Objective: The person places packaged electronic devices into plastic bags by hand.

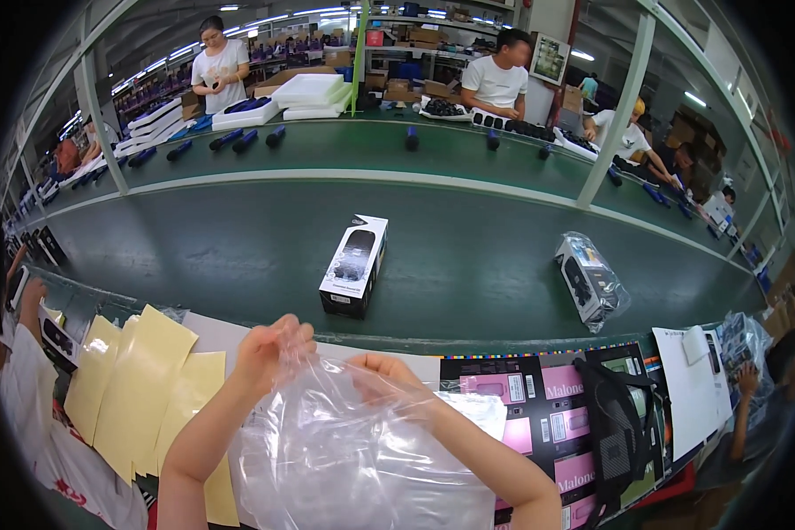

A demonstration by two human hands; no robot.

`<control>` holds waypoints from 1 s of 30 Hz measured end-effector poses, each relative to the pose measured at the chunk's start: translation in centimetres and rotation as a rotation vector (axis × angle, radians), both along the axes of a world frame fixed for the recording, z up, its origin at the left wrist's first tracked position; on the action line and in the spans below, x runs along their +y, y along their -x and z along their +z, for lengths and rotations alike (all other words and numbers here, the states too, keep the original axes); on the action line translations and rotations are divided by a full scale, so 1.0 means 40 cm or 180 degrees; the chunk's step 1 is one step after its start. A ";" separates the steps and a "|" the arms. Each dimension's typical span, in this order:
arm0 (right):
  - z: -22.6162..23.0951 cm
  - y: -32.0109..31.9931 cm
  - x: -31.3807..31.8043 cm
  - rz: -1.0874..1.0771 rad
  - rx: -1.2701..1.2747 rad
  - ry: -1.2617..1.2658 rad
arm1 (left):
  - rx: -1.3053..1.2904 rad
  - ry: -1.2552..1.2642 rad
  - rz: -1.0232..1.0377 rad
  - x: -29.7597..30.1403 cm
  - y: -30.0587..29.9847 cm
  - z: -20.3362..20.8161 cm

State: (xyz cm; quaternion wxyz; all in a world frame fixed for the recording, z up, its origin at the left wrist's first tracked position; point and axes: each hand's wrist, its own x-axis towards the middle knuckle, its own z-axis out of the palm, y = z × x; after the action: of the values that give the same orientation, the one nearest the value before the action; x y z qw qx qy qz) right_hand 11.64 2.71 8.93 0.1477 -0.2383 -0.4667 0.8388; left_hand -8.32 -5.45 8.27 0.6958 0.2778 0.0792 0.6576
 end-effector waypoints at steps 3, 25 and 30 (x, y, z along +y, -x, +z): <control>-0.071 0.079 0.093 -0.0766 0.0026 -0.2245 | 0.1803 0.0501 0.1597 0.068 0.050 -0.050; 0.102 0.077 0.141 -0.2459 0.0069 -0.2276 | 0.2857 0.0504 0.3004 0.174 -0.036 0.088; 0.068 0.087 0.204 -0.2384 0.0432 -0.2046 | 0.2159 0.0610 0.2514 0.215 -0.047 0.077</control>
State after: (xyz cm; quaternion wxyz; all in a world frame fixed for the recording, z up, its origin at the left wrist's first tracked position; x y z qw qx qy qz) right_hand 8.16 10.89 11.65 0.5348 -0.2770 -0.5733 0.5555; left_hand -6.45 3.17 11.36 0.3526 0.3591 0.4581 0.7327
